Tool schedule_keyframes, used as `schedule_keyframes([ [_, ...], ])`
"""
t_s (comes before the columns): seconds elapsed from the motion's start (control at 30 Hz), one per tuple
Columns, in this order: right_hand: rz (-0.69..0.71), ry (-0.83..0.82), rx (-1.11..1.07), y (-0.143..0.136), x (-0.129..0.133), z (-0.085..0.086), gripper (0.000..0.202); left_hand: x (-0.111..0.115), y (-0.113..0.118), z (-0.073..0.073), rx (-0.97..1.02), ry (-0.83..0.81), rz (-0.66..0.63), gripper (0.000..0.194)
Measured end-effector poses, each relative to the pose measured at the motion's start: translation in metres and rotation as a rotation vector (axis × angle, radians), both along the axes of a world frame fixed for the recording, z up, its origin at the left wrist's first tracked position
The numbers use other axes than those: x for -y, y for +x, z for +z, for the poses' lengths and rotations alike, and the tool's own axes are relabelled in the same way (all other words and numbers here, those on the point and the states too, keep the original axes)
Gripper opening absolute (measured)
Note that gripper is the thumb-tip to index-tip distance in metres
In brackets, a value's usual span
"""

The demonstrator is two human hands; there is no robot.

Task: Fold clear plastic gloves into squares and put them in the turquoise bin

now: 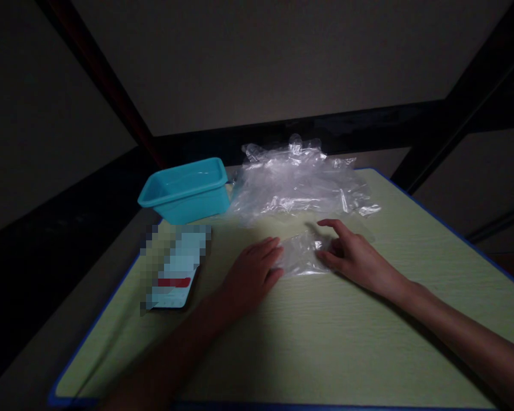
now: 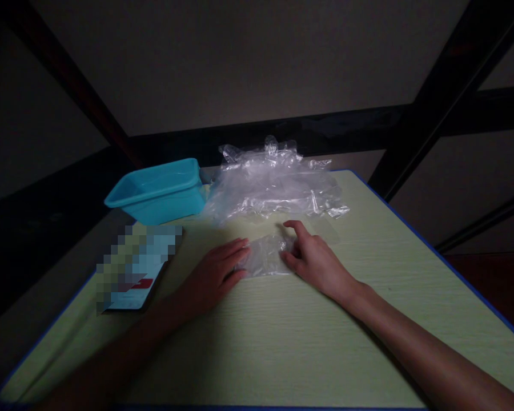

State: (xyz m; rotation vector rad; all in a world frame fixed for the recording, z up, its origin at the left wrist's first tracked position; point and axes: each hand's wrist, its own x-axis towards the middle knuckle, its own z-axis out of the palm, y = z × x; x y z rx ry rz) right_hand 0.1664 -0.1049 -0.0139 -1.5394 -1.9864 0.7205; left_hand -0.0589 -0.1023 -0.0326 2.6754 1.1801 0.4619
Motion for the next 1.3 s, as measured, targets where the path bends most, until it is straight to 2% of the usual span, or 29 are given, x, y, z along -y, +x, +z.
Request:
schedule_keyframes([
  [0.1, 0.003, 0.0, 0.011, 0.0, 0.001, 0.001, 0.049, 0.0, -0.003, 0.0, 0.002, 0.01, 0.015, 0.039],
  [0.3, -0.003, 0.01, 0.01, -0.001, 0.0, 0.0, 0.049, -0.002, -0.006, 0.0, 0.173, 0.089, 0.128, 0.032],
  [0.47, 0.001, 0.001, 0.008, 0.0, 0.0, 0.0, 0.048, 0.0, -0.005, 0.002, 0.133, 0.072, 0.005, 0.032],
  [0.57, 0.002, 0.002, 0.019, 0.0, 0.0, 0.001, 0.048, 0.001, -0.004, 0.004, 0.062, 0.003, -0.002, 0.035],
  [0.73, -0.001, -0.004, 0.022, 0.0, 0.0, 0.002, 0.048, 0.002, -0.002, 0.003, 0.115, -0.075, 0.155, 0.052],
  [0.87, -0.007, -0.01, 0.01, -0.001, 0.0, 0.001, 0.049, 0.002, -0.003, 0.002, 0.216, -0.103, 0.296, 0.053],
  [1.07, -0.01, -0.007, 0.01, -0.001, 0.0, 0.002, 0.048, 0.002, -0.003, 0.0, 0.398, -0.108, 0.307, 0.049],
  [1.3, -0.012, -0.01, 0.014, -0.001, 0.0, 0.002, 0.049, -0.009, 0.009, -0.001, 0.608, -0.249, 0.409, 0.041],
])
